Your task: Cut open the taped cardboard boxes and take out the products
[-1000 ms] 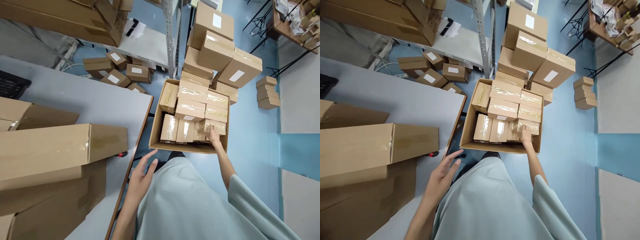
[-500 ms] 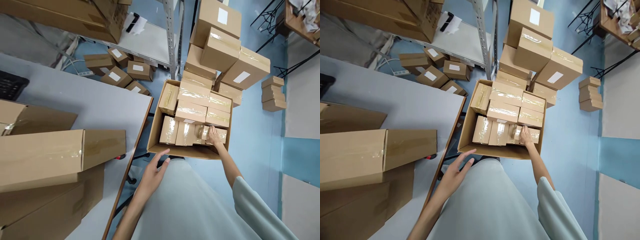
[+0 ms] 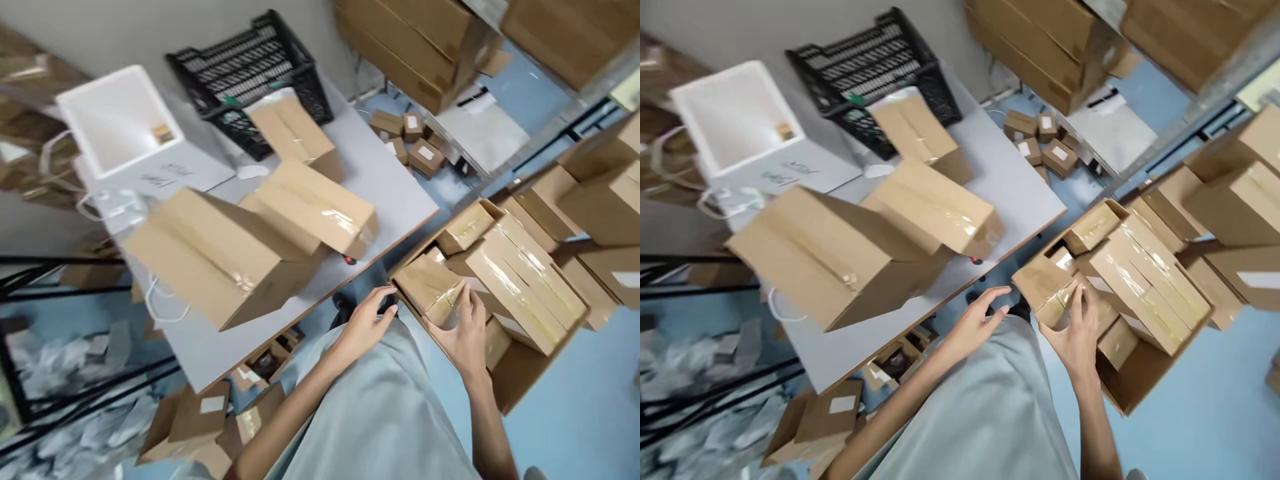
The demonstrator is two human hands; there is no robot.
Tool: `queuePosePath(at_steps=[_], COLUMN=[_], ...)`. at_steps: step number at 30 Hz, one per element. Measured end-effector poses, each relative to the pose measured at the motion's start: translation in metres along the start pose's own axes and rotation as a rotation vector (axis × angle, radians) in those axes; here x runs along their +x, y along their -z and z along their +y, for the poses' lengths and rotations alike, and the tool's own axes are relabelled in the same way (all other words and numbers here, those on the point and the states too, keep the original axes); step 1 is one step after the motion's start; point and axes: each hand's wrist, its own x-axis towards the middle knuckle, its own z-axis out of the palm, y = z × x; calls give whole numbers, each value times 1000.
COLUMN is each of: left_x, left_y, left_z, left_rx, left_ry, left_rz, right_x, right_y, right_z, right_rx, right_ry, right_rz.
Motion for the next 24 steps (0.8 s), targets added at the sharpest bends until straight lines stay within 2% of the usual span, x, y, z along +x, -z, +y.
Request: queuePosePath(at_steps=[4,6,8,10,12,14,17,21,24], left_x=[-56,-91,-123,-147,-161,-166,-163,-146,-125], left_y=[74,114,151,182,208,226,239,242,240], left_z=[8,0,-19,-48,-81,-110,-137,-148,-157], left_rx=[17,12,-15,-67,-137,-214,-309,-416,-480], left_ry=[-189,-246,-221,-141,-55,9,70,107,166], left_rz=[295,492,726,944,1076,1111,1063,989,1041], right_x=[42,60,78,97,116,133,156,203,258], right_y=[15,25,29,28,25,23,24,18,-8], right_z=[-98,-138,-169,-192,-208,-219,-228,-221,-203], right_rx=[90,96,81,52,14,-27,-85,-149,-195], right_ry=[210,302,384,432,427,396,374,367,297], right_rz=[154,197,233,278,342,414,479,444,402])
